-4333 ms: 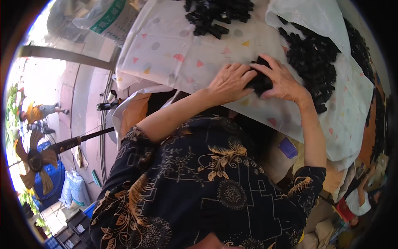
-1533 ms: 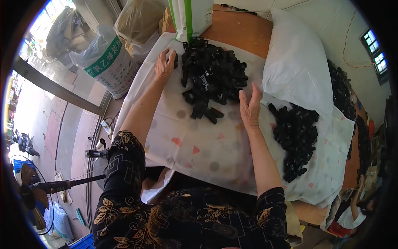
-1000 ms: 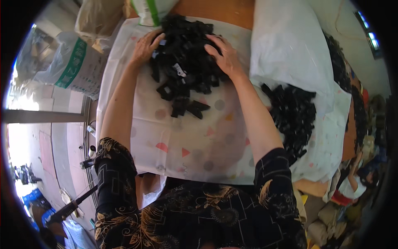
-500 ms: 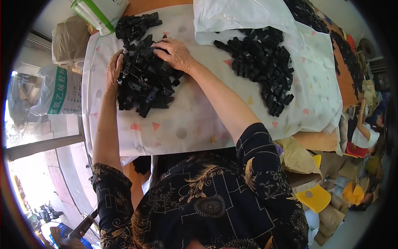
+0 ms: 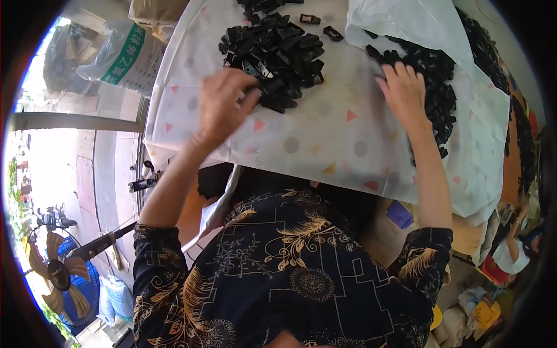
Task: Sorting and arranging small black plastic components on a workbench in a manufacturing environment.
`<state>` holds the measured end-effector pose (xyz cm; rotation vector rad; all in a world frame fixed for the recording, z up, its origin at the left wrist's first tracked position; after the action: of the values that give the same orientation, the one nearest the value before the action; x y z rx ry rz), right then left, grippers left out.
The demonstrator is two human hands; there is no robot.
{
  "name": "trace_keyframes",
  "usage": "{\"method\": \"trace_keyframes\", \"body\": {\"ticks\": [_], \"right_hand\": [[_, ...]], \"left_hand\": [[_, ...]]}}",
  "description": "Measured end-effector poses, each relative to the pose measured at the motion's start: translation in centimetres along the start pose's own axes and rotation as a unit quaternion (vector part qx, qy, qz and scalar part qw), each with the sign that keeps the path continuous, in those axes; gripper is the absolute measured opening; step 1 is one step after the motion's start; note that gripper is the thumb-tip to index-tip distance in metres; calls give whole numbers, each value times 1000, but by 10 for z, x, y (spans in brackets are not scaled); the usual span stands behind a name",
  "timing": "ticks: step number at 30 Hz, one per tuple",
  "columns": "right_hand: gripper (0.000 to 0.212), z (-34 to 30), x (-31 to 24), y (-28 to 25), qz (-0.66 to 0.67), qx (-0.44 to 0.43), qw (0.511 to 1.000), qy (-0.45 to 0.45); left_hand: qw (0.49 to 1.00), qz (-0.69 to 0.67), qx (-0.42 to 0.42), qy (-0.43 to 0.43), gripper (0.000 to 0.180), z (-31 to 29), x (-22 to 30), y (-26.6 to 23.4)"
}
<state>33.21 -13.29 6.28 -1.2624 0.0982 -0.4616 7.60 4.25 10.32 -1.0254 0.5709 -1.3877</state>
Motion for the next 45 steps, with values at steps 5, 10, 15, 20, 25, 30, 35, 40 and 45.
{"method": "trace_keyframes", "body": {"ticks": [5,10,15,20,25,30,35,40,45], "right_hand": [[35,-38,-9,4,29,-57,998,-2],[41,-52,-21,-12,205,-46,976,-50],[43,-62,-2,2,333,-76,939,38],[39,-58,-22,-6,230,-52,972,-7],[29,-53,-27,-7,128,-24,991,-28],[26,-58,-20,1,147,-46,988,-5],[22,-64,-18,3,183,-52,982,-1],[19,-63,0,4,154,-42,983,86],[24,-66,-1,12,265,-50,958,101]], "left_hand": [[995,24,-79,51,22,-15,40,46],[992,66,-73,82,21,-10,39,54],[988,102,-105,55,17,-21,28,57],[993,44,-66,84,14,-16,45,46],[962,-249,-101,-51,18,-14,56,84],[957,-261,-117,-52,19,-15,63,109],[945,-294,-111,-93,25,-24,48,111],[958,-215,-168,-84,34,-27,57,114],[957,-188,-214,-62,34,-25,66,123]]}}
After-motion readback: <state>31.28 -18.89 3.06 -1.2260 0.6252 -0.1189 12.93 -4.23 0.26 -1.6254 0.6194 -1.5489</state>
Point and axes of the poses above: each hand's wrist, its own z-axis towards the middle knuckle, its own y-axis out of the palm, x = y × z, the point moved 10 cm from there along z, towards the middle knuckle, and after that the axes turned 7 degrees about -x, right-handed, at the moved point
